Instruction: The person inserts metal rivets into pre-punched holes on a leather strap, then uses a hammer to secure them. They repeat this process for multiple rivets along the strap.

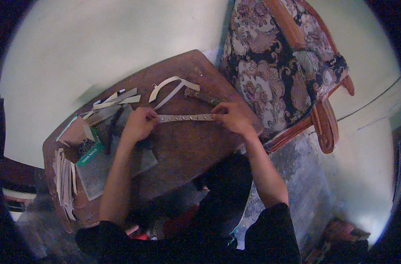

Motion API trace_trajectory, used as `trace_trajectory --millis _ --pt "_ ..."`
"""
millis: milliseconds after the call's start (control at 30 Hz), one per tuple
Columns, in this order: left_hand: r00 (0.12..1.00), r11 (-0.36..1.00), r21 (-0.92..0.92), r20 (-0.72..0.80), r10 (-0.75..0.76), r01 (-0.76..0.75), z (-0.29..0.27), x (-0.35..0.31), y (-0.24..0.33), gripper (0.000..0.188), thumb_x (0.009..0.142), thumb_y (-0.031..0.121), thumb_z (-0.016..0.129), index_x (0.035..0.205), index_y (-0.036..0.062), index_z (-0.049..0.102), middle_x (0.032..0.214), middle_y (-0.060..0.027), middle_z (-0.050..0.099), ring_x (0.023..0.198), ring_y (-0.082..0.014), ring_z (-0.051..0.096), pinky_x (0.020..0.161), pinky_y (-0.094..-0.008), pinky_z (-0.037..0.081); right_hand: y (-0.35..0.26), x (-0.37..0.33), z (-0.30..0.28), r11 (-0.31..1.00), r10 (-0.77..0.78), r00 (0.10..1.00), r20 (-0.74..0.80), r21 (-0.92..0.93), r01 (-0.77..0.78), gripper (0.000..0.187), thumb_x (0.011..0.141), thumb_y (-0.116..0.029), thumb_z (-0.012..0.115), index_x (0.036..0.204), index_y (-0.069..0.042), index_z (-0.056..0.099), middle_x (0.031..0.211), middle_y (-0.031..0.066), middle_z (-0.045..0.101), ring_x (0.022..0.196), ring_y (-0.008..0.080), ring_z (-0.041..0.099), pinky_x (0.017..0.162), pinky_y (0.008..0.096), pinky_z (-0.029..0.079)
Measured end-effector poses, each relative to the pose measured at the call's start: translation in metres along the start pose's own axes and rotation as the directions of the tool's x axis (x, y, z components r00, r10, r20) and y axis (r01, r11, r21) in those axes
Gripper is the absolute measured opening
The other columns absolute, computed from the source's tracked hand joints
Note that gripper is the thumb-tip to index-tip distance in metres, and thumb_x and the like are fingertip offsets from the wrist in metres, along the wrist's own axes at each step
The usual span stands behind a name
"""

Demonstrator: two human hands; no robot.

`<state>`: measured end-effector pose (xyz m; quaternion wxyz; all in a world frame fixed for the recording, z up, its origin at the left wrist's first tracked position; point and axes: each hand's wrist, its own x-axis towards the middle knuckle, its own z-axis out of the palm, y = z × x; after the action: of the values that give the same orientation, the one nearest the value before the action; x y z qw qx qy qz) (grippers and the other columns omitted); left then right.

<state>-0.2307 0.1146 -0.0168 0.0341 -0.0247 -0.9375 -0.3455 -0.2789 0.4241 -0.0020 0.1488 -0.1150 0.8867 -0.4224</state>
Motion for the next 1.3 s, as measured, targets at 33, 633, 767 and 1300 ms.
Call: trace_trajectory --millis 33,633,767,1300 --pt "1.0 1.0 0.007 0.008 -0.03 0.03 0.001 0.004 -0.002 0.019 0.074 0.014 0.069 0.09 0.0034 0.067 0.09 -0.019 0.065 0.086 -0.0353 0.063 0.076 -0.0423 0.05 -0.002 0.0 0.002 0.999 -0.002 1.0 -0.016 -0.042 0.002 0.022 0.081 -0.022 0.07 0.099 -0.008 0.068 0.07 0.0012 0.062 0.061 0.0076 0.056 0.051 0.0242 0.045" --pt "0.983 0.967 0.223 -0.164 -0.086 0.121 0.021 0.017 0.014 0.019 0.081 0.022 0.064 0.091 0.0059 0.068 0.09 -0.0173 0.066 0.087 -0.0366 0.063 0.076 -0.0472 0.051 0.011 0.005 0.018 0.936 -0.053 0.956 -0.289 -0.348 -0.053 0.021 0.078 -0.026 0.068 0.094 -0.013 0.07 0.099 0.0109 0.067 0.099 0.0299 0.061 0.09 0.0404 0.046" --pt "0.966 0.977 0.192 -0.253 -0.047 0.097 0.016 0.01 0.008 0.02 0.083 0.022 0.062 0.091 0.0044 0.067 0.088 -0.0174 0.066 0.084 -0.0376 0.064 0.074 -0.0476 0.051 -0.003 0.003 0.015 0.963 -0.056 0.947 -0.315 -0.267 -0.031 0.022 0.078 -0.025 0.068 0.095 -0.012 0.07 0.095 0.0113 0.068 0.091 0.0295 0.064 0.083 0.0383 0.049" --pt "0.993 0.977 0.213 -0.11 0.031 -0.007 0.025 0.081 0.0 0.012 0.077 0.014 0.061 0.083 0.0083 0.07 0.098 -0.02 0.061 0.09 -0.0365 0.062 0.078 -0.047 0.051 -0.024 0.122 0.019 0.931 -0.198 0.967 -0.161 -0.341 0.133 0.041 0.077 -0.032 0.07 0.108 -0.006 0.066 0.102 0.0171 0.066 0.094 0.0343 0.063 0.085 0.0409 0.049"
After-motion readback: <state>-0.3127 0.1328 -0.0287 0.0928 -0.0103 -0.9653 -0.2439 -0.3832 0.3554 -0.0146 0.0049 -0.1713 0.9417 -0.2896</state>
